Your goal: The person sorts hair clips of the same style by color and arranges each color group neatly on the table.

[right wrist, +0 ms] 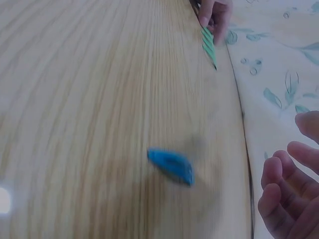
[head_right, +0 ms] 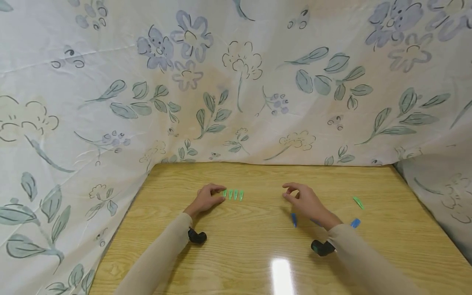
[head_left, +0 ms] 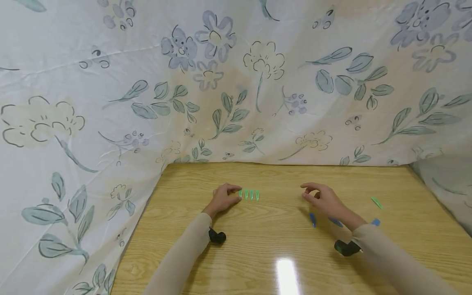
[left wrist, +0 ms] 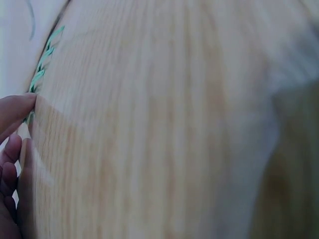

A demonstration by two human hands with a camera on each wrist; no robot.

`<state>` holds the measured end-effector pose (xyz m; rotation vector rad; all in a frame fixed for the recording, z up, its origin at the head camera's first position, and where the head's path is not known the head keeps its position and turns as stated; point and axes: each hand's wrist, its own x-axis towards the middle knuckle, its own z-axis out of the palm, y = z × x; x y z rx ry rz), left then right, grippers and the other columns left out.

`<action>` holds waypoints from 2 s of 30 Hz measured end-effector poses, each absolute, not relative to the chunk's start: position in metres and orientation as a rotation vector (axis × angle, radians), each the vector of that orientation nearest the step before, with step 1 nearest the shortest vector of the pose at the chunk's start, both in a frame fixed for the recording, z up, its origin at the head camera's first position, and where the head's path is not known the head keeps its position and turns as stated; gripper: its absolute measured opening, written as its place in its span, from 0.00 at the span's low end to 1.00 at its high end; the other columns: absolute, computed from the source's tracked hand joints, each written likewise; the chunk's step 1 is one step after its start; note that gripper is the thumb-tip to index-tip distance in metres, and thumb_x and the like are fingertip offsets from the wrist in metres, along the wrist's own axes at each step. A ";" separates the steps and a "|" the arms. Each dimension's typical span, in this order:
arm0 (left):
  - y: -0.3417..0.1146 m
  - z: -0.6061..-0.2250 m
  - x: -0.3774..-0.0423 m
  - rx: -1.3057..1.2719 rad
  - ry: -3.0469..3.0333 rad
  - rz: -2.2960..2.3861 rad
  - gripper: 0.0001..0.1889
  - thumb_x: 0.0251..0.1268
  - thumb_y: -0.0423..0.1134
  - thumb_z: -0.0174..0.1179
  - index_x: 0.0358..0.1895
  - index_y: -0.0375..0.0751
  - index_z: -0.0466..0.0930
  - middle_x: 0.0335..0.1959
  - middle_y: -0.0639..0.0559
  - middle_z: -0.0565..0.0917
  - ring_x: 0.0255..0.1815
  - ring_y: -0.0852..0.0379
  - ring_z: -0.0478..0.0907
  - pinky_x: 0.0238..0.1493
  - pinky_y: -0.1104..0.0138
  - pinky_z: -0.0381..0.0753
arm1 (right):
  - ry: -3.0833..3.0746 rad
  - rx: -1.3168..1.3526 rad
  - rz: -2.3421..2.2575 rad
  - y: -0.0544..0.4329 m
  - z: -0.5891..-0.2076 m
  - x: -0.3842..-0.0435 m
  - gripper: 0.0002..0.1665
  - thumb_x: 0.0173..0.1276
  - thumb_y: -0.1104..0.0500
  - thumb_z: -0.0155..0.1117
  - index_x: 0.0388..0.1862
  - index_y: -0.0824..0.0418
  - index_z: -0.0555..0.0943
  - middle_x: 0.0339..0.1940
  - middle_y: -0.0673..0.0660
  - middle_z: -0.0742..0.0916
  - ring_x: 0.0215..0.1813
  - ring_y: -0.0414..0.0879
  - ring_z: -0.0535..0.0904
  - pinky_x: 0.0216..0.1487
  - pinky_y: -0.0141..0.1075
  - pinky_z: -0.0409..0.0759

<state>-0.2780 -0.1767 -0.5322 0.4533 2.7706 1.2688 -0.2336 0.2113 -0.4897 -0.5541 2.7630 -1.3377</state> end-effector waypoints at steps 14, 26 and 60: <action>-0.177 -0.530 -0.279 0.450 2.783 1.260 0.18 0.64 0.41 0.69 0.57 0.47 0.86 0.50 0.47 0.84 0.54 0.48 0.79 0.63 0.47 0.51 | 2.874 -0.516 -1.294 0.261 -0.486 -0.232 0.24 0.77 0.56 0.60 0.64 0.70 0.77 0.46 0.67 0.84 0.16 0.37 0.69 0.22 0.32 0.73; -0.177 -0.533 -0.281 0.459 2.775 1.259 0.18 0.65 0.41 0.68 0.57 0.48 0.86 0.51 0.47 0.84 0.53 0.48 0.79 0.61 0.48 0.52 | 2.970 -0.492 -1.303 0.303 -0.492 -0.228 0.23 0.78 0.58 0.59 0.63 0.74 0.77 0.45 0.71 0.84 0.19 0.42 0.81 0.24 0.33 0.78; -0.173 -0.534 -0.278 0.429 2.787 1.277 0.18 0.64 0.41 0.69 0.57 0.47 0.86 0.51 0.47 0.84 0.54 0.48 0.79 0.63 0.46 0.51 | 3.115 -0.205 -1.055 0.405 -0.512 -0.227 0.26 0.77 0.53 0.59 0.63 0.73 0.77 0.50 0.77 0.84 0.33 0.15 0.69 0.30 0.26 0.73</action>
